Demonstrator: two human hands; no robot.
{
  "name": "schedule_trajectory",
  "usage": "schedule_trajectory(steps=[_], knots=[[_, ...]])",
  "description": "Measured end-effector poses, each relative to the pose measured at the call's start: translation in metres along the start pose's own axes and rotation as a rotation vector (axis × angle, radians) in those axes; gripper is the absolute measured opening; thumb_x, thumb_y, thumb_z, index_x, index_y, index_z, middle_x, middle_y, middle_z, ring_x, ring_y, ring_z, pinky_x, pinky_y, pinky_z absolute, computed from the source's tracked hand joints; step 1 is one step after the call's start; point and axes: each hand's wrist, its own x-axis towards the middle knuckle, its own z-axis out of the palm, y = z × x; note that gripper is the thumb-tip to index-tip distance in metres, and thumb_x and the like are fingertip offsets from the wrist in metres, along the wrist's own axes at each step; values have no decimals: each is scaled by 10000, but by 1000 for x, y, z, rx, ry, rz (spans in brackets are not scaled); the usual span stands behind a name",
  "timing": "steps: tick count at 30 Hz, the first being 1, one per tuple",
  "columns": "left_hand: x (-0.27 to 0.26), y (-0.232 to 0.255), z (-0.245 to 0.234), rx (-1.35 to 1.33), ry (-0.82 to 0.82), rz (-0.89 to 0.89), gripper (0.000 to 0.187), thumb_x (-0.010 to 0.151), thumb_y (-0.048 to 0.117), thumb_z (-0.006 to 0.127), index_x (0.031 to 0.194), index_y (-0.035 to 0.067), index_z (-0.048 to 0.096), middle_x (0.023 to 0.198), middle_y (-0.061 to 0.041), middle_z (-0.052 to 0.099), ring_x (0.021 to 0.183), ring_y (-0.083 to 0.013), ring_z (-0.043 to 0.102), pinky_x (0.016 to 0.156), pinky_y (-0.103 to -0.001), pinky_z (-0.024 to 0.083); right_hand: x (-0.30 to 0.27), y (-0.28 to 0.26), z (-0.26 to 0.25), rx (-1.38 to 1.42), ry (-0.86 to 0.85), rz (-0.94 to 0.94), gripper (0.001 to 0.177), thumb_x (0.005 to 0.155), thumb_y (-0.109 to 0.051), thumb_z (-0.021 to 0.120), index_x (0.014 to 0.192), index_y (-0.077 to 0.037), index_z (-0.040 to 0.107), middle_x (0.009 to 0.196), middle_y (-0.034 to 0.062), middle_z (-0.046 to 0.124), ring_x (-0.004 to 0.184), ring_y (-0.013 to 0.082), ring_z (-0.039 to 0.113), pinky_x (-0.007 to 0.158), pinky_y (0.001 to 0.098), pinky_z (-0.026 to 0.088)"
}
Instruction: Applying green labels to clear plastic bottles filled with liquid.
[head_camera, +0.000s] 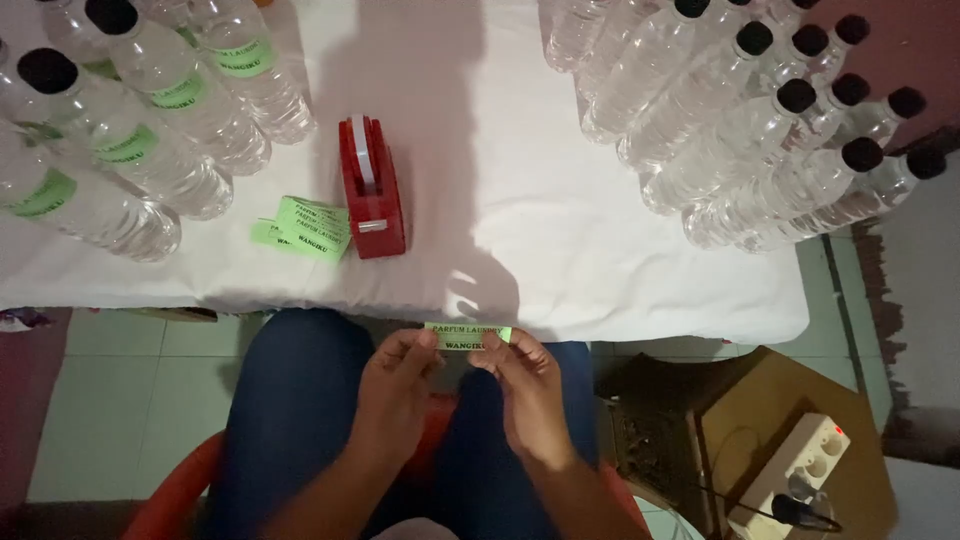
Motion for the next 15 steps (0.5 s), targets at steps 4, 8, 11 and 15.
schedule_trajectory(steps=[4,8,11,15], knots=[[2,-4,-2,-93,-7,6,67,927,150,706,906,88,715,787,-14,643,754,-121,590,741,-249,466,5,8,-10,13,-12,14,118,895,-161,716,913,-45,725,744,79,736,732,204,716,779,336,529],[-1,9,1,-10,-23,-21,72,926,167,690,937,96,683,849,-33,630,789,-155,579,777,-307,483,10,12,-14,32,-6,-19,69,864,-101,734,898,-42,742,828,49,730,762,193,712,788,352,582],[4,7,-3,26,-37,3,78,927,180,693,935,103,679,853,-31,621,813,-150,581,809,-304,489,11,12,-18,6,-8,-17,69,855,-107,746,900,-56,741,843,44,735,775,187,712,801,350,579],[6,10,-2,54,-3,-18,74,929,178,701,893,122,669,788,-21,602,781,-141,562,760,-300,470,9,5,-12,-28,18,3,46,846,-94,761,834,-89,717,785,-6,681,773,153,686,820,369,598]])
